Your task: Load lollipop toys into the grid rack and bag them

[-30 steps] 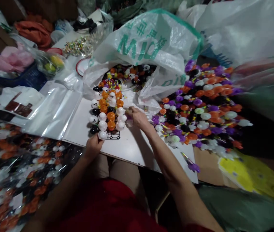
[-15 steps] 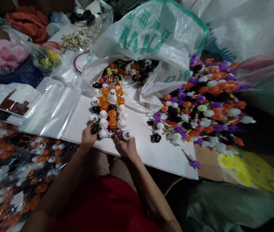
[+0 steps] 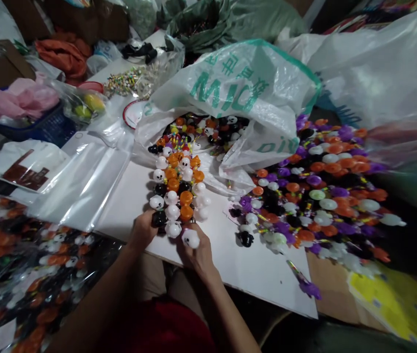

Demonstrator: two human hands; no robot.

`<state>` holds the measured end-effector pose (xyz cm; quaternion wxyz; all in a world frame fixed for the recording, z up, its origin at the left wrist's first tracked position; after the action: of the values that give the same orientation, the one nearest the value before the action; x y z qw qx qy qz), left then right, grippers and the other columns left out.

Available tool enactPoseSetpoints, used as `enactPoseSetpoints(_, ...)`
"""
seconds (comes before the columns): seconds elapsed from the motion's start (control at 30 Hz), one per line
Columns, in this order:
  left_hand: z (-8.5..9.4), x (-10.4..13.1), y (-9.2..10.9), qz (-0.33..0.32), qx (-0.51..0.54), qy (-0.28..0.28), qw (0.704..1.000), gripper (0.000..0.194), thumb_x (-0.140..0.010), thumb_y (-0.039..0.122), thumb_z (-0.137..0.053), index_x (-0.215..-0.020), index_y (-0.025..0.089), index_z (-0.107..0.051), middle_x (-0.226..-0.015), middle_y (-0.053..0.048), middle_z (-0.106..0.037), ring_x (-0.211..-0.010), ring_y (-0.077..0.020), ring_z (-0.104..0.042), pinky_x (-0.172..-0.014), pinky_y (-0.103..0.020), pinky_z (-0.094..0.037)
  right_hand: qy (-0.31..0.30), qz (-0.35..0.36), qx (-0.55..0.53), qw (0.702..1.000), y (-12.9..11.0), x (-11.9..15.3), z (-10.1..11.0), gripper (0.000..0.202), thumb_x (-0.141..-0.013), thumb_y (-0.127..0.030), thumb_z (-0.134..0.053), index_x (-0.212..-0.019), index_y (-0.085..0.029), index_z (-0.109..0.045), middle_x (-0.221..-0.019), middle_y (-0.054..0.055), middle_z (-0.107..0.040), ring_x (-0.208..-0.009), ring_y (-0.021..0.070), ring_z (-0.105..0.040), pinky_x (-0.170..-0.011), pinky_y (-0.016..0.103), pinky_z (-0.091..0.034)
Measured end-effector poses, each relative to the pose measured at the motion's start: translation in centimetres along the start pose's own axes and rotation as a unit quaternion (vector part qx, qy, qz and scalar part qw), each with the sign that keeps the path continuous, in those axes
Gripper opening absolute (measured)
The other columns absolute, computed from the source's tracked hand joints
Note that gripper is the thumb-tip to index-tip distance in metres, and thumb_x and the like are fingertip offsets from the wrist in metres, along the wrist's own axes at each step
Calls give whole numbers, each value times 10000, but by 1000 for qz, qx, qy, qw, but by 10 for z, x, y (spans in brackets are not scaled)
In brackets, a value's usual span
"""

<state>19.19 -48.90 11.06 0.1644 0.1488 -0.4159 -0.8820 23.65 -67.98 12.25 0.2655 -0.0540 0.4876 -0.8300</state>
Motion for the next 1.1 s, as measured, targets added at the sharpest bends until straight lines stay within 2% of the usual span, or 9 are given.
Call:
enactPoseSetpoints(0.23,64,-21,5,46,48,-146,987,229,-791,401,-561,-840,209,-673,-718,-29,-695,-671,-171,-626,-622,-252,-501,-20,53,105,993,3,5,0,116,-854,-223,-432,-842,-219,-547,-793,69,-623,-681,204,-589,-605,286,-472)
enactPoseSetpoints(0.33,91,-108,37,-5,-37,56,998,358,-876,427,-516,-1077,175,-672,-920,-61,-726,-850,-188,-656,-780,-285,-528,-10,50,123,991,-1,0,-9,153,-896,-255,-431,-855,-210,-571,-792,80,-626,-707,221,-597,-641,314,-492)
enactPoseSetpoints(0.4,79,-184,64,-66,-108,99,987,386,-914,370,-461,-1156,126,-637,-1041,-101,-712,-986,-206,-644,-892,-321,-502,-13,33,90,995,-2,1,-6,188,-933,-282,-426,-898,-208,-595,-844,86,-645,-751,224,-615,-682,325,-509)
enactPoseSetpoints(0.5,33,-279,86,-43,-275,-40,960,346,-870,270,-517,-1103,58,-660,-1110,-194,-689,-1058,-266,-636,-908,-343,-483,-86,-13,-3,996,7,3,27,191,-947,-331,-471,-984,-237,-632,-860,52,-676,-737,207,-630,-646,302,-519)
enactPoseSetpoints(0.63,-5,-332,87,-12,-325,-101,940,247,-782,165,-584,-970,64,-707,-980,-217,-708,-982,-303,-668,-819,-333,-491,-101,-66,35,992,34,-50,107,185,-919,-328,-520,-876,-237,-676,-731,23,-682,-652,204,-627,-580,294,-494)
enactPoseSetpoints(0.73,6,-327,89,-39,-333,-94,937,260,-806,156,-548,-1006,88,-699,-991,-193,-711,-999,-292,-663,-829,-330,-480,-16,7,168,986,39,-150,131,205,-922,-276,-504,-933,-186,-688,-884,82,-693,-790,224,-639,-730,327,-495)
enactPoseSetpoints(0.9,80,-249,72,-69,-253,15,965,220,-793,323,-599,-905,152,-679,-832,-59,-713,-772,-202,-645,-706,-275,-465,-121,108,353,922,24,-311,60,274,-910,-153,-506,-1133,-118,-662,-1223,175,-614,-1118,267,-564,-882,329,-453)
enactPoseSetpoints(1.0,110,-174,27,20,-242,-5,970,190,-747,374,-622,-791,192,-653,-682,-19,-675,-615,-178,-588,-572,-252,-406,-174,63,438,880,21,-343,28,285,-918,-157,-492,-1132,-63,-655,-1189,226,-627,-1125,306,-553,-902,370,-431)
enactPoseSetpoints(1.1,116,-113,-20,68,-301,-37,950,136,-734,344,-605,-761,215,-640,-633,-36,-638,-608,-211,-578,-569,-282,-399,-166,61,449,876,23,-323,46,302,-925,-161,-471,-1146,-29,-629,-1143,252,-629,-1098,327,-555,-906,413,-414)
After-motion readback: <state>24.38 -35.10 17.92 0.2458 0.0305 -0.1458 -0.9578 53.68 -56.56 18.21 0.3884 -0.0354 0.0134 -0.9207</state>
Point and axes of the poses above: each hand's wrist, its own x-axis away from the middle knuckle, its own z-axis out of the back of the hand, y = z × x, the point moved 1 cm from there along -x, towards the middle knuckle
